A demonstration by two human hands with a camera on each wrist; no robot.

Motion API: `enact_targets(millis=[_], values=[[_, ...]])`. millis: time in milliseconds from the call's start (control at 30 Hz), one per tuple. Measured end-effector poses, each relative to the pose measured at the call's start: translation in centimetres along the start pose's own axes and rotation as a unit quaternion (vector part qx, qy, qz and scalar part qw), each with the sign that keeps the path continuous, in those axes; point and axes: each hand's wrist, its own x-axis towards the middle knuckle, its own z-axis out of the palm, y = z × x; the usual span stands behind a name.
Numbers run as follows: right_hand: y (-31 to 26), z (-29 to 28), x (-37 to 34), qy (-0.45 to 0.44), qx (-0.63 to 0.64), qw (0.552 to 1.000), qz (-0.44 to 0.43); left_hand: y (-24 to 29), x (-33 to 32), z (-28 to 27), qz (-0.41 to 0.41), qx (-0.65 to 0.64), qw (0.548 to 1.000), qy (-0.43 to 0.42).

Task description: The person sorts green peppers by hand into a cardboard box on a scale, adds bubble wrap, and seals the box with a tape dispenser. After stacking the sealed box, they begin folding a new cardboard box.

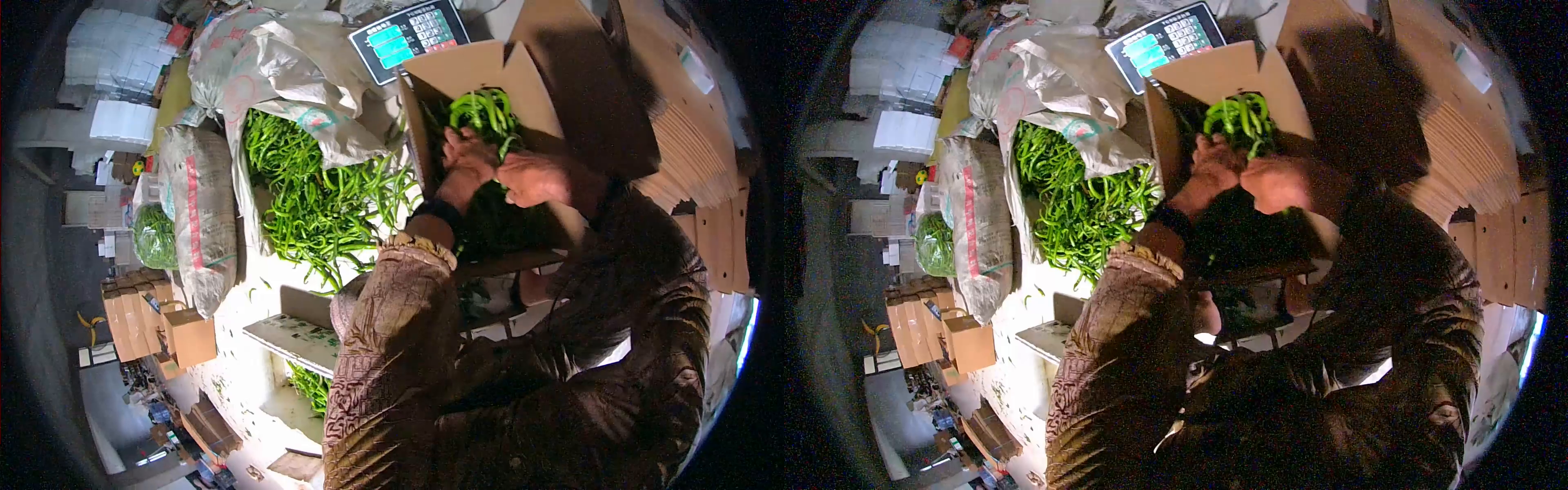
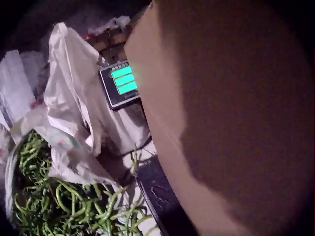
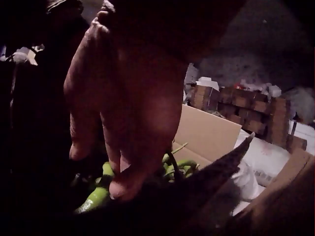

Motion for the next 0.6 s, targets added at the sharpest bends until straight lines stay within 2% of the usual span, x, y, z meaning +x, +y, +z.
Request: enact_targets(millis=[33,67,133,167,200,233,267,300,333,367,400,467,500,567,600], values=[[-0.3,-0.5,0.5,-0.104,0.017,0.991,0.083,0.5,-0.6,-0.5,-0.003,0.011,1.0,0.015],[-0.6,-0.6,0.4,-0.102,0.015,0.991,0.082,0.6,-1.3,-2.0,-0.002,0.011,1.0,0.018],[-0.6,-0.5,-0.5,-0.047,0.034,0.997,0.054,0.8,-1.9,-5.4,-0.032,-0.05,0.995,-0.081],[-1.1,-0.5,-1.1,0.005,0.018,1.0,0.022,-0.5,1.2,-3.7,0.041,0.049,0.997,-0.048],[-0.8,0.7,-1.5,0.005,0.02,1.0,0.02,0.6,-0.6,-5.6,0.039,0.05,0.997,-0.048],[-0.1,2.4,-2.0,0.133,0.031,0.99,-0.046,2.9,-4.0,-9.2,0.09,0.059,0.994,0.0],[0.3,3.5,-2.3,0.257,0.043,0.959,-0.109,4.2,-6.1,-11.2,0.142,0.067,0.986,0.047],[-1.0,2.0,-2.4,0.257,0.046,0.959,-0.107,4.0,-4.5,-11.5,0.165,0.109,0.975,0.101],[-3.1,-1.6,-2.7,0.171,0.05,0.982,-0.061,3.9,-2.8,-11.8,0.19,0.151,0.957,0.158],[-4.3,-4.2,-3.3,0.085,0.05,0.995,-0.015,4.1,-3.0,-13.1,0.099,0.058,0.978,0.172],[-4.5,-5.0,-4.2,0.087,0.046,0.995,-0.012,4.1,-4.4,-14.4,0.074,0.049,0.983,0.163],[-5.0,-5.8,-5.5,0.29,0.072,0.95,-0.089,0.2,-0.2,-12.1,0.063,0.023,0.979,0.191],[-5.3,-6.5,-6.0,0.292,0.072,0.949,-0.089,-0.5,0.5,-11.2,0.063,0.025,0.979,0.193],[-5.6,-7.6,-6.9,0.233,0.118,0.965,-0.013,-1.8,1.7,-9.5,-0.049,-0.098,0.981,0.16],[-5.7,-7.5,-7.5,0.233,0.119,0.965,-0.012,-3.5,5.8,-6.2,-0.068,-0.15,0.972,0.169]])
